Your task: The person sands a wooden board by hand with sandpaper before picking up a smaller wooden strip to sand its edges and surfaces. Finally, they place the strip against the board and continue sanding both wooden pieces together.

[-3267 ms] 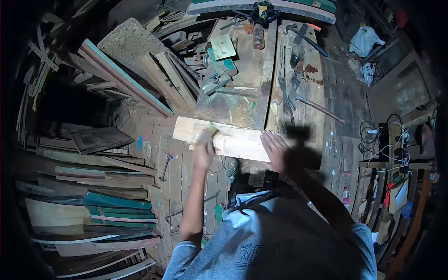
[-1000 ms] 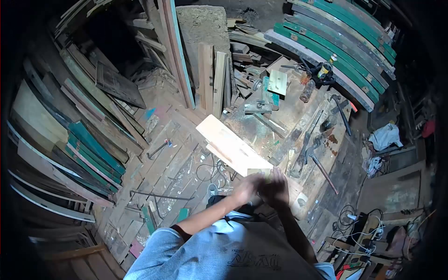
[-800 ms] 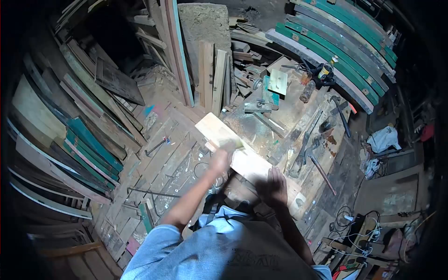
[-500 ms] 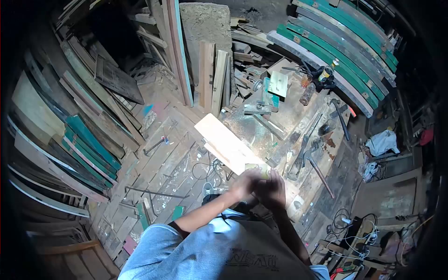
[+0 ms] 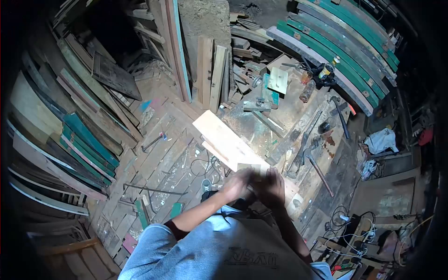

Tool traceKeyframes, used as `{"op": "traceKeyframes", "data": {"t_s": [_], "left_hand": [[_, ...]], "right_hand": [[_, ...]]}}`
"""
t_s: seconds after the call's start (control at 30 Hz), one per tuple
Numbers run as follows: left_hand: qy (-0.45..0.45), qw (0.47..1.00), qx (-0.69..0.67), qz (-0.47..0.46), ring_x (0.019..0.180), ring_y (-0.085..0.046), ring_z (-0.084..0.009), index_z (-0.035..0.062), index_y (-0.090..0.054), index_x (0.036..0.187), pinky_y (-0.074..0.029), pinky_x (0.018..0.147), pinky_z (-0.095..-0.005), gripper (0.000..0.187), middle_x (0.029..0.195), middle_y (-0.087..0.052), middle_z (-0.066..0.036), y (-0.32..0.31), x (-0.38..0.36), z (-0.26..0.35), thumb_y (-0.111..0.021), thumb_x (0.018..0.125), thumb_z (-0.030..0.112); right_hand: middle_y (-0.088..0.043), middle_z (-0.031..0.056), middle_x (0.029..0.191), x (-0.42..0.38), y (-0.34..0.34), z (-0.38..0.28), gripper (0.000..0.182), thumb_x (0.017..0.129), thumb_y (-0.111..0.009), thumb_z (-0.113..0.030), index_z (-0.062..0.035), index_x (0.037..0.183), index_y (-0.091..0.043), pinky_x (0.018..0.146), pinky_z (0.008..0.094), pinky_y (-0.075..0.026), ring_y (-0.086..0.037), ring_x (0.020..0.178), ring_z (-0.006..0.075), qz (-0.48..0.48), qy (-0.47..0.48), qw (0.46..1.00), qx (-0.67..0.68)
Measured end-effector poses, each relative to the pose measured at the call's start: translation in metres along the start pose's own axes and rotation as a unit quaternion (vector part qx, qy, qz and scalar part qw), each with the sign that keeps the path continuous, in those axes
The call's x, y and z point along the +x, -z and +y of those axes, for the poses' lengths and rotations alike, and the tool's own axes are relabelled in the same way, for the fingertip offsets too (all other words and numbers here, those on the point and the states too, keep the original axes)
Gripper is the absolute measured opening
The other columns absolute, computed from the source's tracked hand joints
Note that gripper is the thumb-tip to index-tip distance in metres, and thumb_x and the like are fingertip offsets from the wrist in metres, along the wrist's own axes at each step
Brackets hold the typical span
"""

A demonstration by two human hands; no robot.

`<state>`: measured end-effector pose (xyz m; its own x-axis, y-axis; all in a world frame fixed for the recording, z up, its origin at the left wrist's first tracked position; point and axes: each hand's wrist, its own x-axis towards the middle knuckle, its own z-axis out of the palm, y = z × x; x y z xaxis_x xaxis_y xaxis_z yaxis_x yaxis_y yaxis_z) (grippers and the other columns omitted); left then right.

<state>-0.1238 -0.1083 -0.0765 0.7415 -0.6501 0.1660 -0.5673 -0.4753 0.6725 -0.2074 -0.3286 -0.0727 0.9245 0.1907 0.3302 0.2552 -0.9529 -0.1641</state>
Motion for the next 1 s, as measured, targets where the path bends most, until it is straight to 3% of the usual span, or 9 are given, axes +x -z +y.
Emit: {"op": "traceKeyframes", "data": {"t_s": [0.07,0.1,0.23,0.5,0.6,0.73,0.9,0.97,1.0], "left_hand": [[-0.062,0.998,0.017,-0.027,0.148,-0.062,-0.0431,0.0023,-0.073,0.145,-0.047,0.129,-0.0495,0.048,0.154,-0.068,-0.025,0.011,0.005,-0.042,-0.062,0.098,0.000],[-0.012,1.000,0.004,-0.005,0.147,-0.063,-0.0430,0.0029,-0.073,0.144,-0.046,0.129,-0.0503,0.047,0.153,-0.069,-0.026,0.044,0.020,-0.038,-0.063,0.098,0.000],[0.055,0.970,0.137,0.192,0.139,-0.065,-0.0502,-0.0012,-0.076,0.136,-0.050,0.124,-0.0520,0.038,0.145,-0.072,-0.028,0.114,0.052,-0.127,-0.070,0.100,0.007],[-0.131,0.991,0.022,-0.031,0.148,-0.064,-0.0387,-0.0045,-0.074,0.141,-0.047,0.130,-0.0490,0.044,0.151,-0.072,-0.023,0.048,-0.013,-0.039,-0.067,0.100,0.010],[-0.036,0.995,0.078,0.052,0.144,-0.066,-0.0422,0.0025,-0.079,0.134,-0.048,0.127,-0.0527,0.037,0.146,-0.074,-0.024,0.104,0.008,-0.083,-0.068,0.098,0.003],[0.037,0.981,0.125,0.145,0.147,-0.062,-0.0458,-0.0030,-0.075,0.140,-0.047,0.128,-0.0521,0.039,0.150,-0.070,-0.029,0.128,0.032,-0.125,-0.070,0.103,0.005],[-0.042,0.999,0.028,0.014,0.144,-0.066,-0.0398,0.0063,-0.079,0.137,-0.049,0.128,-0.0506,0.041,0.148,-0.074,-0.020,0.031,-0.001,-0.015,-0.067,0.098,0.012],[-0.089,0.996,0.014,-0.007,0.144,-0.065,-0.0390,0.0055,-0.078,0.136,-0.050,0.125,-0.0516,0.043,0.148,-0.074,-0.019,0.017,-0.004,-0.020,-0.067,0.096,0.011],[-0.043,0.999,0.009,-0.027,0.144,-0.065,-0.0398,0.0047,-0.078,0.138,-0.049,0.125,-0.0521,0.043,0.148,-0.073,-0.020,0.043,0.006,-0.020,-0.066,0.097,0.010]], "right_hand": [[-0.054,0.0323,0.159,0.004,0.005,0.000,0.099,0.087,-0.091,-0.048,0.0108,0.155,-0.052,0.124,0.0627,-0.044,-0.052,0.150,0.0529,0.011,-0.004,1.000,0.023],[-0.053,0.0324,0.160,0.003,0.006,0.001,0.099,0.087,-0.091,-0.049,0.0108,0.156,-0.051,0.125,0.0624,-0.044,-0.051,0.151,0.0527,0.010,-0.016,0.999,0.042],[-0.050,0.0335,0.165,0.000,-0.001,0.005,0.103,0.089,-0.088,-0.052,0.0118,0.159,-0.048,0.127,0.0607,-0.041,-0.048,0.156,0.0505,-0.009,-0.074,0.991,0.112],[-0.050,0.0331,0.167,0.000,-0.005,0.006,0.099,0.092,-0.083,-0.049,0.0133,0.159,-0.048,0.130,0.0605,-0.037,-0.045,0.159,0.0489,-0.046,-0.038,0.998,0.013],[-0.048,0.0318,0.170,-0.006,-0.015,0.012,0.100,0.090,-0.084,-0.050,0.0127,0.160,-0.050,0.131,0.0608,-0.035,-0.044,0.161,0.0481,-0.053,-0.030,0.998,0.013],[-0.048,0.0311,0.170,-0.004,-0.008,0.007,0.103,0.088,-0.086,-0.053,0.0126,0.160,-0.050,0.131,0.0608,-0.035,-0.043,0.161,0.0487,-0.067,-0.066,0.995,0.040],[-0.047,0.0316,0.170,-0.001,-0.008,0.005,0.105,0.086,-0.087,-0.053,0.0127,0.159,-0.051,0.131,0.0607,-0.035,-0.043,0.161,0.0485,-0.074,-0.068,0.994,0.038],[-0.047,0.0323,0.170,0.001,-0.005,0.005,0.104,0.086,-0.088,-0.052,0.0128,0.159,-0.051,0.131,0.0611,-0.035,-0.043,0.161,0.0487,-0.054,-0.064,0.995,0.059],[-0.047,0.0327,0.170,0.003,-0.005,0.006,0.102,0.086,-0.088,-0.051,0.0130,0.158,-0.052,0.130,0.0613,-0.036,-0.043,0.161,0.0492,-0.055,-0.061,0.995,0.055]]}}
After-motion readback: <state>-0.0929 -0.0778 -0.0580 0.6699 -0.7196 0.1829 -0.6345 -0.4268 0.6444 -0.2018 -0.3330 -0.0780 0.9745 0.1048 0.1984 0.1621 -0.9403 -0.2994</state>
